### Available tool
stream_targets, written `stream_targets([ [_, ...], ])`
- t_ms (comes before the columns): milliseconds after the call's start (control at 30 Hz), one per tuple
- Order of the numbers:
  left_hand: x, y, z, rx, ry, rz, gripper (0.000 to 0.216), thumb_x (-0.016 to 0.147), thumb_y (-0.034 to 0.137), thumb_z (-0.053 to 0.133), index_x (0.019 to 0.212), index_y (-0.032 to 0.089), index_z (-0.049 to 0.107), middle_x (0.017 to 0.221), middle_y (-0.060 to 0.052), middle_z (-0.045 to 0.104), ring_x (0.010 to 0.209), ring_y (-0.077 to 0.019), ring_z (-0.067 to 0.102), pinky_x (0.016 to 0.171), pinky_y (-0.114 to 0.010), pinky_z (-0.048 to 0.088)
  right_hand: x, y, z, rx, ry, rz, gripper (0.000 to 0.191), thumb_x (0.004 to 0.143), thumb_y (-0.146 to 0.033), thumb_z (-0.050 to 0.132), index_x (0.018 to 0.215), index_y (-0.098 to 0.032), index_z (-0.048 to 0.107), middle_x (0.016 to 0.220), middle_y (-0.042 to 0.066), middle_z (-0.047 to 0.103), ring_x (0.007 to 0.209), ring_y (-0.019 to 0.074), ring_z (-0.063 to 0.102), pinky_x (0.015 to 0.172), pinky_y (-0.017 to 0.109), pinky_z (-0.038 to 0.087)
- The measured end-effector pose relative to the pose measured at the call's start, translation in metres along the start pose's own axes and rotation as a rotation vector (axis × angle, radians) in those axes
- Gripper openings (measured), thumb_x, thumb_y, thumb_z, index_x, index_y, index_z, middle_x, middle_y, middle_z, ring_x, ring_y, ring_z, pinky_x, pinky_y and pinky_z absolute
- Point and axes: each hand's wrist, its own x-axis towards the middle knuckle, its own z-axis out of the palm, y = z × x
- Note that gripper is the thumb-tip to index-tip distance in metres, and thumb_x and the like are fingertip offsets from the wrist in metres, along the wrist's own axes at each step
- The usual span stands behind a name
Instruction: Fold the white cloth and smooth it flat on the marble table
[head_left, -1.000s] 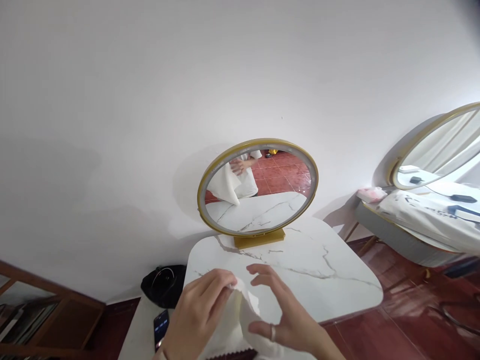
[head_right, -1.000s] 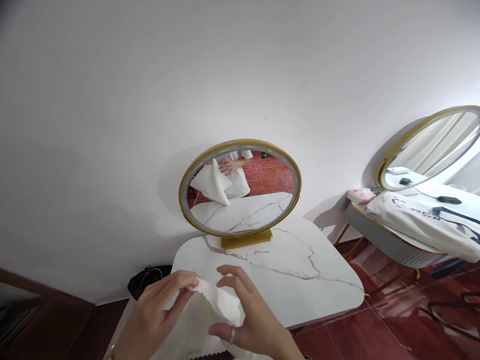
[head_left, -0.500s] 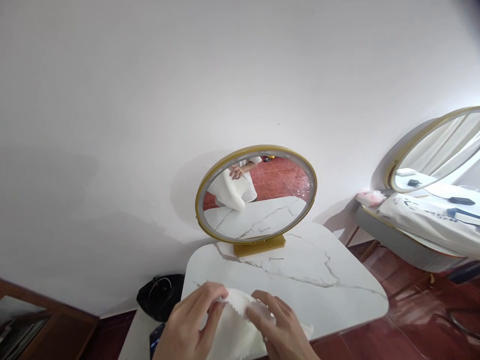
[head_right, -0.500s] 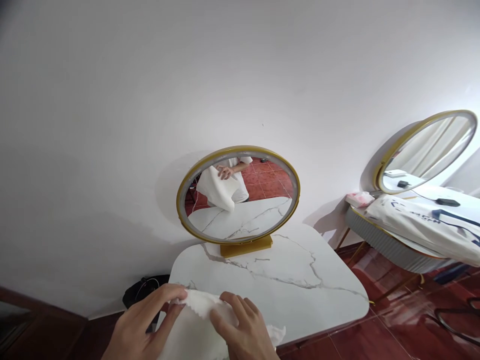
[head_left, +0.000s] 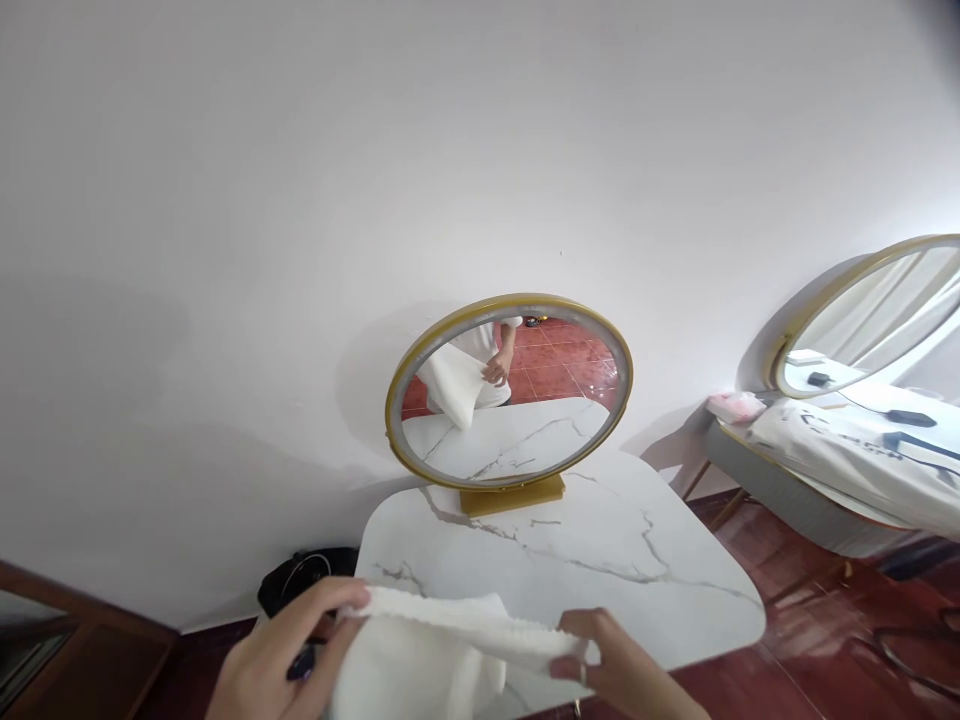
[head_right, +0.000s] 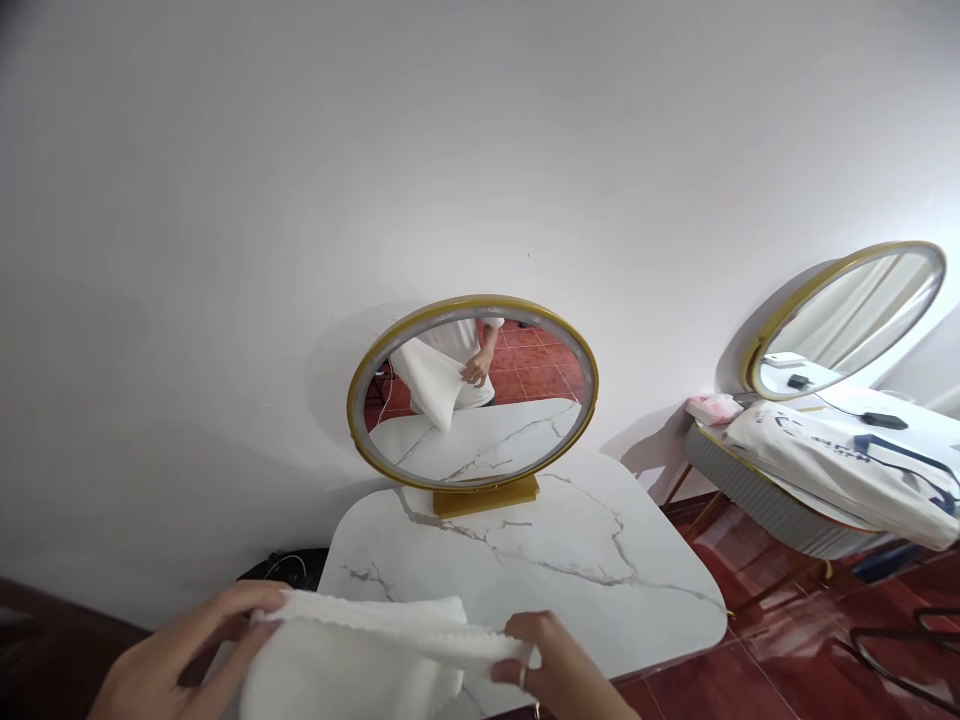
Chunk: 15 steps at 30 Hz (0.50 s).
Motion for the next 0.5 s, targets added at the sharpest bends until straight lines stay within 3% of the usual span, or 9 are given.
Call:
stream_targets([
  [100, -0.003, -0.017, -0.010, 0.025, -0.008, -0.063, 0.024, 0.086, 0.049, 0.056, 0.082, 0.029, 0.068, 0.075, 0.006, 0.075, 0.060, -0.0106, 0.070, 0.058, -0.012, 0.054, -0.008, 0.000, -0.034, 0.181, -0.032, -0.061, 0.041, 0.094, -0.050, 0.046, 0.076, -0.018, 0.063, 0.077, 0.005, 0.066, 0.078, 0.0201, 0.062, 0.074, 0.029, 0.048],
  [167, -0.005, -0.024, -0.013, 0.031, -0.029, -0.109, 0.025, 0.085, 0.050, 0.056, 0.082, 0.029, 0.068, 0.078, 0.006, 0.076, 0.063, -0.0117, 0.071, 0.062, -0.014, 0.056, -0.009, -0.009, -0.054, 0.247, -0.055, -0.119, 0.050, 0.097, -0.054, 0.037, 0.074, -0.018, 0.061, 0.072, 0.004, 0.063, 0.071, 0.0176, 0.060, 0.070, 0.029, 0.047],
  [333, -0.007, -0.037, -0.012, 0.072, -0.024, -0.194, 0.028, 0.084, 0.055, 0.057, 0.084, 0.030, 0.068, 0.083, 0.008, 0.076, 0.069, -0.0119, 0.072, 0.070, -0.015, 0.056, -0.003, -0.028, -0.081, 0.234, 0.131, -0.197, 0.034, 0.089, -0.050, 0.059, 0.082, -0.019, 0.070, 0.085, 0.006, 0.068, 0.082, 0.0188, 0.062, 0.075, 0.029, 0.047],
  [500, -0.002, -0.047, -0.008, 0.070, -0.067, -0.131, 0.030, 0.082, 0.057, 0.058, 0.082, 0.029, 0.069, 0.081, 0.006, 0.076, 0.070, -0.0138, 0.073, 0.069, -0.016, 0.056, 0.007, -0.037, -0.092, 0.281, 0.334, -0.243, 0.026, 0.081, -0.047, 0.071, 0.082, -0.021, 0.074, 0.081, 0.006, 0.070, 0.079, 0.0192, 0.063, 0.075, 0.031, 0.050],
])
